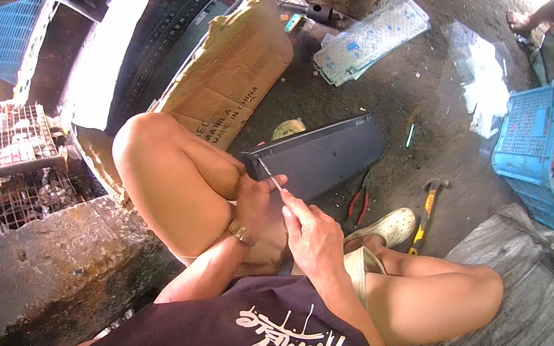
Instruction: The person sits on the floor and disassembles a flat electronic device. They use a screwdriver to remove screws from the back cover, then use a hammer to pry off the cover, revealing the internal components. They remove protective foam and inspect the interior.
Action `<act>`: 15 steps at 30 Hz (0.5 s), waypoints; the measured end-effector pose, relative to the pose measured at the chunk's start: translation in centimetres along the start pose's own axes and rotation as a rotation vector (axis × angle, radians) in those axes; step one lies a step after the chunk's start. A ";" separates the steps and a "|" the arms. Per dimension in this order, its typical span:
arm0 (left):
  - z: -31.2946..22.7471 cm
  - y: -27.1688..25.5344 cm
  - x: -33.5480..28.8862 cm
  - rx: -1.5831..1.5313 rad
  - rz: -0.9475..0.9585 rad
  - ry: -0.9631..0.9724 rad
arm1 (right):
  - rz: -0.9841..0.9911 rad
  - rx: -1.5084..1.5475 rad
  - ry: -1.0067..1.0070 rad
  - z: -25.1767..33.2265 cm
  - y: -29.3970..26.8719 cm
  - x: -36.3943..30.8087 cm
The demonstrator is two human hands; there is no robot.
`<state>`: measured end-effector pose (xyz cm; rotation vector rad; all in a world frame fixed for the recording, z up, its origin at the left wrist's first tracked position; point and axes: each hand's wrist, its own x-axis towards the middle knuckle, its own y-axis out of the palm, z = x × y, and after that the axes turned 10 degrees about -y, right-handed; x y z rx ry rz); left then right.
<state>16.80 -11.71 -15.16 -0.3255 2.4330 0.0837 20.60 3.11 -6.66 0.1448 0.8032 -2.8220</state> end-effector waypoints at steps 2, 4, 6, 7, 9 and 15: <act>0.3 0.0 -0.1 -0.120 0.023 -0.051 | 0.012 -0.023 0.004 0.2 -0.2 -0.1; 0.4 0.2 -0.1 -0.058 -0.030 -0.081 | -0.003 -0.066 -0.041 0.5 -0.3 -0.1; 0.4 0.5 -0.1 -0.067 -0.051 -0.077 | 0.007 -0.103 -0.051 1.0 -0.5 -0.1; 0.3 0.6 -0.1 -0.109 -0.046 -0.055 | 0.023 -0.116 -0.041 1.4 -0.5 -0.1; 0.4 0.8 -0.1 -0.165 -0.033 -0.045 | 0.049 -0.175 -0.025 2.1 -0.4 0.0; 0.8 0.7 0.2 -0.021 -0.104 -0.012 | 0.032 -0.321 0.048 3.4 1.7 -0.1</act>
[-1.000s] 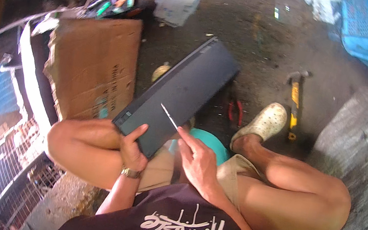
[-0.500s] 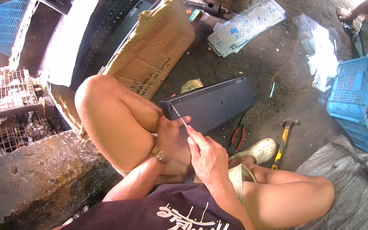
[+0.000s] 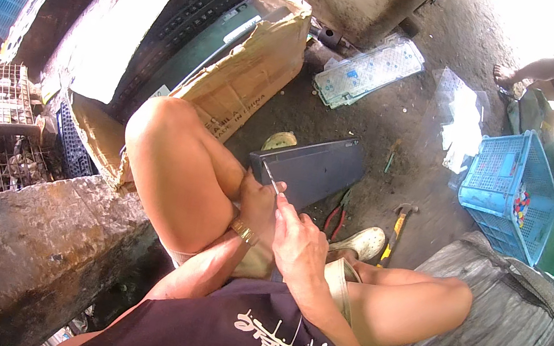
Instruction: The person sits on the floor and disassembles a flat electronic device. They use a screwdriver to remove screws from the back cover, then use a hammer to pry off the cover, revealing the internal components. They remove protective foam and inspect the interior.
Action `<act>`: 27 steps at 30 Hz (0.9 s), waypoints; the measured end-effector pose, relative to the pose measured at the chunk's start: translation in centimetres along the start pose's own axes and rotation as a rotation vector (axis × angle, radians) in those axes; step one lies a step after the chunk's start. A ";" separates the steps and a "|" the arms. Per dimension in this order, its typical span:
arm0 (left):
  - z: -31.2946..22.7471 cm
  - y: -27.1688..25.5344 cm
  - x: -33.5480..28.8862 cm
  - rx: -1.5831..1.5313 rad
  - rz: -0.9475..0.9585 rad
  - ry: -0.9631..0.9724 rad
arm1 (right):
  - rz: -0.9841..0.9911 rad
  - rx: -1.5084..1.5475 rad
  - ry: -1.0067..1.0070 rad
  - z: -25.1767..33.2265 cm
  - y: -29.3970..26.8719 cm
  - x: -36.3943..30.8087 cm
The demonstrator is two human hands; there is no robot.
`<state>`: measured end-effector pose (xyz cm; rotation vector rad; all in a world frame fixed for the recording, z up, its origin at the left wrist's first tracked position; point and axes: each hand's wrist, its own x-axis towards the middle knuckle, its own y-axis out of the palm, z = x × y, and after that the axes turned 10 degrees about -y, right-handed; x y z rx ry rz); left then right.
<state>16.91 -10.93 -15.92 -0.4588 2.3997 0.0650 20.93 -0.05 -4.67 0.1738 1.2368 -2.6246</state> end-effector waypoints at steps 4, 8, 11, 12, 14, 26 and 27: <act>-0.8 0.1 0.1 -0.064 0.039 0.103 | -0.075 -0.100 -0.064 0.0 2.8 -0.6; -1.8 0.2 -1.4 0.154 0.036 0.036 | -0.259 0.031 -0.026 -0.6 4.7 0.9; -1.8 0.7 -2.4 0.122 0.053 0.116 | -0.544 0.370 0.053 -1.8 3.8 3.8; -1.7 0.7 -2.6 -0.146 0.153 0.094 | -0.579 0.352 -0.005 -2.2 2.9 4.0; -1.4 0.9 -1.9 -0.063 0.080 0.048 | -0.534 0.467 0.020 -2.7 1.1 2.9; 0.6 1.0 -0.9 -0.207 0.222 0.094 | -0.390 0.198 -0.136 -3.1 1.9 5.4; 0.3 1.2 -0.7 -0.166 0.293 0.157 | -0.385 0.196 -0.143 -3.1 2.4 5.9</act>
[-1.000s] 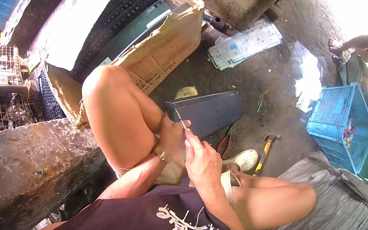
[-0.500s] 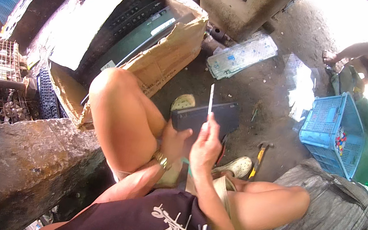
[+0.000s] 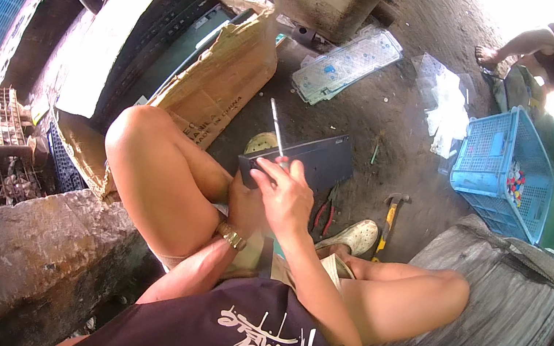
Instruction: The person sits on the floor and disassembles a flat electronic device. They use a screwdriver to remove screws from the back cover, then use a hammer to pry off the cover, revealing the internal components. They remove protective foam and inspect the interior.
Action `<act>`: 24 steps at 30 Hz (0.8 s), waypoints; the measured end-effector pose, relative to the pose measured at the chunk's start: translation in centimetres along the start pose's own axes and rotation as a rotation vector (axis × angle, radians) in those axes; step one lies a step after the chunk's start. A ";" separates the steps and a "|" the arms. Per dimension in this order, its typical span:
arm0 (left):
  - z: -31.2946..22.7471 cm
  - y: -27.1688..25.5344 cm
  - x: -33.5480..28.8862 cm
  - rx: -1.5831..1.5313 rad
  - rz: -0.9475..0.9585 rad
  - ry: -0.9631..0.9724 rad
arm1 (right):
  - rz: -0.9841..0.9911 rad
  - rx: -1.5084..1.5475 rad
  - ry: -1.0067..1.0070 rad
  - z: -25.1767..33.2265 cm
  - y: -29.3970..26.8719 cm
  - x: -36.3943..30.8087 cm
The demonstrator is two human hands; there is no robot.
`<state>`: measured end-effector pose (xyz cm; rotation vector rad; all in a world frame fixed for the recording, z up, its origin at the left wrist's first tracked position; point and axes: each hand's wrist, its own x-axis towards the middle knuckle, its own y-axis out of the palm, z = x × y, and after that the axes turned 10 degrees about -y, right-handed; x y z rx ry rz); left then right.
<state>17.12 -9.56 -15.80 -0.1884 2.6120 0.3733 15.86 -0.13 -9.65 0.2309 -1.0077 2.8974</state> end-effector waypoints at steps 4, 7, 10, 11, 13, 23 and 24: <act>-0.8 0.2 -0.5 0.210 -0.090 0.034 | 0.071 0.014 0.071 -1.4 1.5 0.3; -1.2 0.2 -1.0 0.209 -0.119 -0.071 | 0.078 -0.145 0.209 -3.9 0.0 0.2; -1.5 0.3 -1.0 -0.070 -0.030 -0.208 | 0.029 -0.172 0.226 -5.5 -3.3 -1.2; -1.6 0.3 -0.9 -0.171 0.000 -0.264 | 0.075 -0.165 0.275 -5.6 -4.6 -1.9; -1.6 0.4 -0.5 -0.304 0.068 -0.354 | 0.176 -0.054 0.308 -4.7 -6.9 -3.9; -0.9 0.1 0.0 -0.341 0.064 -0.315 | 0.369 0.216 0.265 2.4 -11.1 -11.6; -0.9 0.1 0.0 -0.327 0.048 -0.322 | 0.374 0.206 0.263 2.5 -11.0 -11.6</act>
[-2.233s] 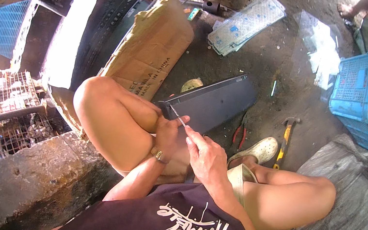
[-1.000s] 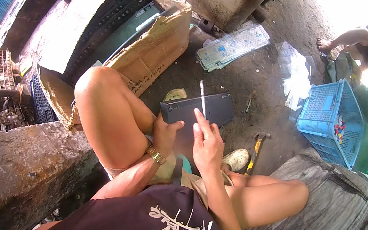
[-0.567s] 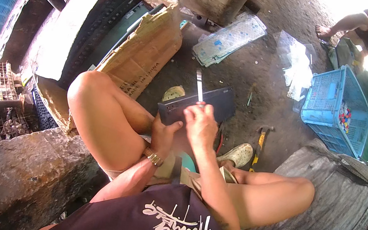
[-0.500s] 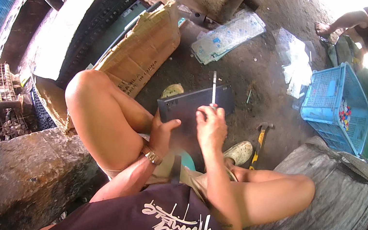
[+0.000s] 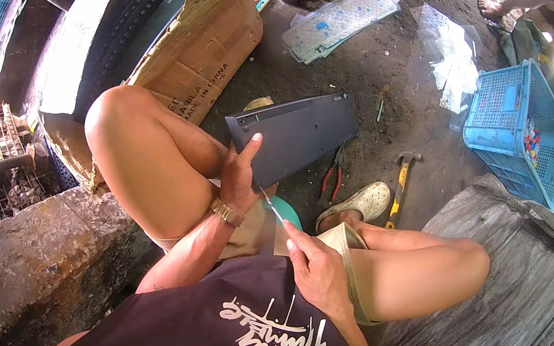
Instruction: The person sits on the floor and disassembles a flat electronic device. They use a screwdriver to remove screws from the back cover, then use a hammer to pry off the cover, revealing the internal components. They remove protective foam and inspect the interior.
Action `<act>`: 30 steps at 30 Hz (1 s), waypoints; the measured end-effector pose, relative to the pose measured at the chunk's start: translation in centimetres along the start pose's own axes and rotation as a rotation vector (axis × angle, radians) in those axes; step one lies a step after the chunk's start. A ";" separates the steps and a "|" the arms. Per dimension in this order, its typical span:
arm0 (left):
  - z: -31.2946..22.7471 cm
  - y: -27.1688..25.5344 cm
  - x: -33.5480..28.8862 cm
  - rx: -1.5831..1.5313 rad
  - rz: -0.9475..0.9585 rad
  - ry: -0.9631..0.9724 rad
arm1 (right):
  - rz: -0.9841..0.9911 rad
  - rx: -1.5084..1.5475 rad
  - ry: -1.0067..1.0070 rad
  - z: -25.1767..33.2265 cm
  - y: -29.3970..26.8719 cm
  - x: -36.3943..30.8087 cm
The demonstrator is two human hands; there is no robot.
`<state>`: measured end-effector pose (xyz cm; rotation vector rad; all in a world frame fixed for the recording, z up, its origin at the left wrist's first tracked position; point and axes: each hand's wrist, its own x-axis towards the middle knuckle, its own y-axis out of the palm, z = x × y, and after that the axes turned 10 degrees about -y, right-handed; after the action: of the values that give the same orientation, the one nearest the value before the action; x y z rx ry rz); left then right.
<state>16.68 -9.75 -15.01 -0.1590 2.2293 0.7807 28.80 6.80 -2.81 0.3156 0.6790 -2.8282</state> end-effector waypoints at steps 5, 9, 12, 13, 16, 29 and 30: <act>-0.2 0.4 -0.2 0.030 -0.003 0.035 | 0.021 -0.043 0.032 0.6 0.0 -0.1; -0.1 0.8 -0.8 0.096 -0.062 0.058 | 0.019 -0.108 0.019 1.0 0.1 0.0; 0.1 0.9 -1.0 0.106 -0.086 0.078 | 0.061 -0.203 0.058 1.5 0.5 -0.1; 0.1 0.9 -0.9 0.105 -0.089 0.078 | 0.059 -0.237 0.060 1.8 0.9 -0.1; 0.3 1.0 -0.9 0.079 -0.094 0.061 | 0.064 -0.364 0.093 2.2 2.7 -0.4; 0.8 1.3 -1.1 -0.020 -0.091 -0.099 | -0.304 0.063 0.156 0.0 1.4 1.0; 0.8 1.1 -0.9 -0.060 -0.072 -0.091 | -0.236 0.034 0.111 0.3 1.1 0.5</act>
<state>17.47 -8.49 -14.25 -0.2279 2.1041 0.8007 28.51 5.65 -3.14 0.4267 0.7355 -3.0672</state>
